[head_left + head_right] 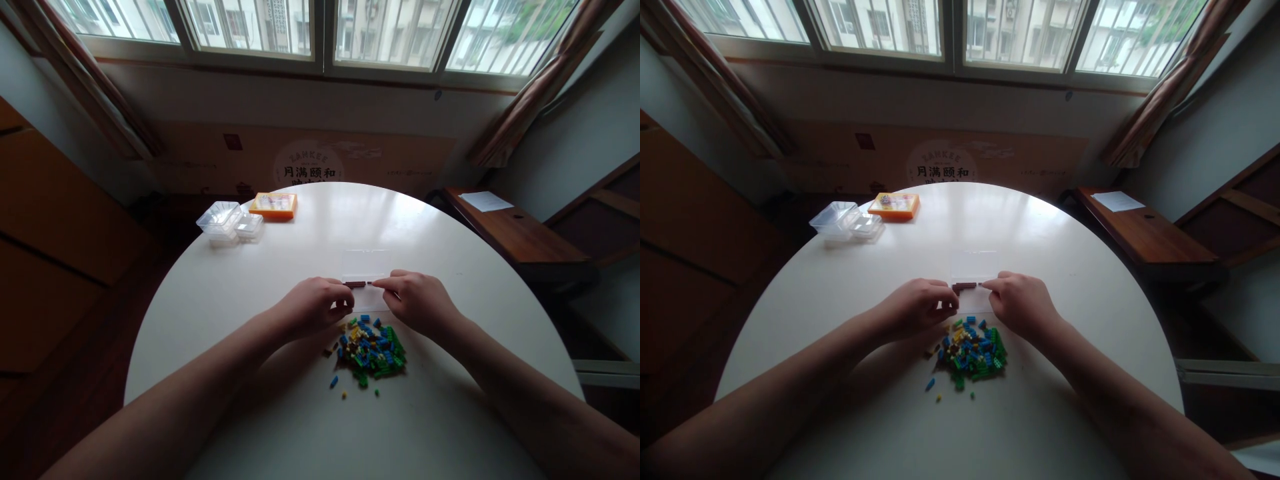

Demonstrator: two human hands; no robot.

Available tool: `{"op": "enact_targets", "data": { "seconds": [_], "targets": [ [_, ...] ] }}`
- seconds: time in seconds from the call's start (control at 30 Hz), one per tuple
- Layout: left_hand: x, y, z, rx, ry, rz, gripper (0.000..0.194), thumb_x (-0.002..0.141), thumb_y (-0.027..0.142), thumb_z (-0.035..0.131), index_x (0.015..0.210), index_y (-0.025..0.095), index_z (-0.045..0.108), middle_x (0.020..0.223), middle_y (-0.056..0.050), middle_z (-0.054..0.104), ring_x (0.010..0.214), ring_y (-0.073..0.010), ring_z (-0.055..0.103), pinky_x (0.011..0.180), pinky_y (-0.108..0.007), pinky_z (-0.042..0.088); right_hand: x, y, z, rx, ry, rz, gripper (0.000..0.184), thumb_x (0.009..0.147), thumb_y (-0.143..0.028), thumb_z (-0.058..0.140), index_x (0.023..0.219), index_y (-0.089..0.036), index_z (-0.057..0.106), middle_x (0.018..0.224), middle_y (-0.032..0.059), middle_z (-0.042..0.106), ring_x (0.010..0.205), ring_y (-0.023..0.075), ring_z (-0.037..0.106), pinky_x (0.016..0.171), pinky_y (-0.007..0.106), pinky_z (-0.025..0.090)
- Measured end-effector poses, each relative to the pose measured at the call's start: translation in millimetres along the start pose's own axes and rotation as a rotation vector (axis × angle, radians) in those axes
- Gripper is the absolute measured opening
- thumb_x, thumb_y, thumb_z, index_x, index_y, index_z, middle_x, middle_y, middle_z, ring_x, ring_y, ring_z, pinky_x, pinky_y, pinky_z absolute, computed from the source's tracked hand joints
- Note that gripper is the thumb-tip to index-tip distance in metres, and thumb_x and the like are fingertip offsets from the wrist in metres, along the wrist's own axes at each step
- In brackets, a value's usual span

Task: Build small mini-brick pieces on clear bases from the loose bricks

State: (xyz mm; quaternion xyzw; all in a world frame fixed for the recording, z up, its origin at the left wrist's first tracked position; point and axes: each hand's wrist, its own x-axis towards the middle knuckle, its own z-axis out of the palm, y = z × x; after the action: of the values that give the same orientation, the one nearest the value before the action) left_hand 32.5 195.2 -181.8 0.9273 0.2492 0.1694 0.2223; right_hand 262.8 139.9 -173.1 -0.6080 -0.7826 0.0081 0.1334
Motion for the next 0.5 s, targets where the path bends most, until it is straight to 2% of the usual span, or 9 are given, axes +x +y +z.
{"op": "enact_targets", "data": {
  "seconds": [0.5],
  "targets": [
    [0.7,-0.7,0.2,-0.011,0.009,0.007,0.011,0.084,0.014,0.062,0.086,0.020,0.071,0.084,0.000,0.071,0.068,-0.0098,0.060,0.063,-0.020,0.044,3.0,-0.2,4.6,-0.036,-0.004,0.016,0.034,0.086,-0.021,0.053,0.106,-0.034,0.076,0.083,-0.0010,0.071,0.064,0.0113,0.057,0.056,0.024,0.033]
  ]
}}
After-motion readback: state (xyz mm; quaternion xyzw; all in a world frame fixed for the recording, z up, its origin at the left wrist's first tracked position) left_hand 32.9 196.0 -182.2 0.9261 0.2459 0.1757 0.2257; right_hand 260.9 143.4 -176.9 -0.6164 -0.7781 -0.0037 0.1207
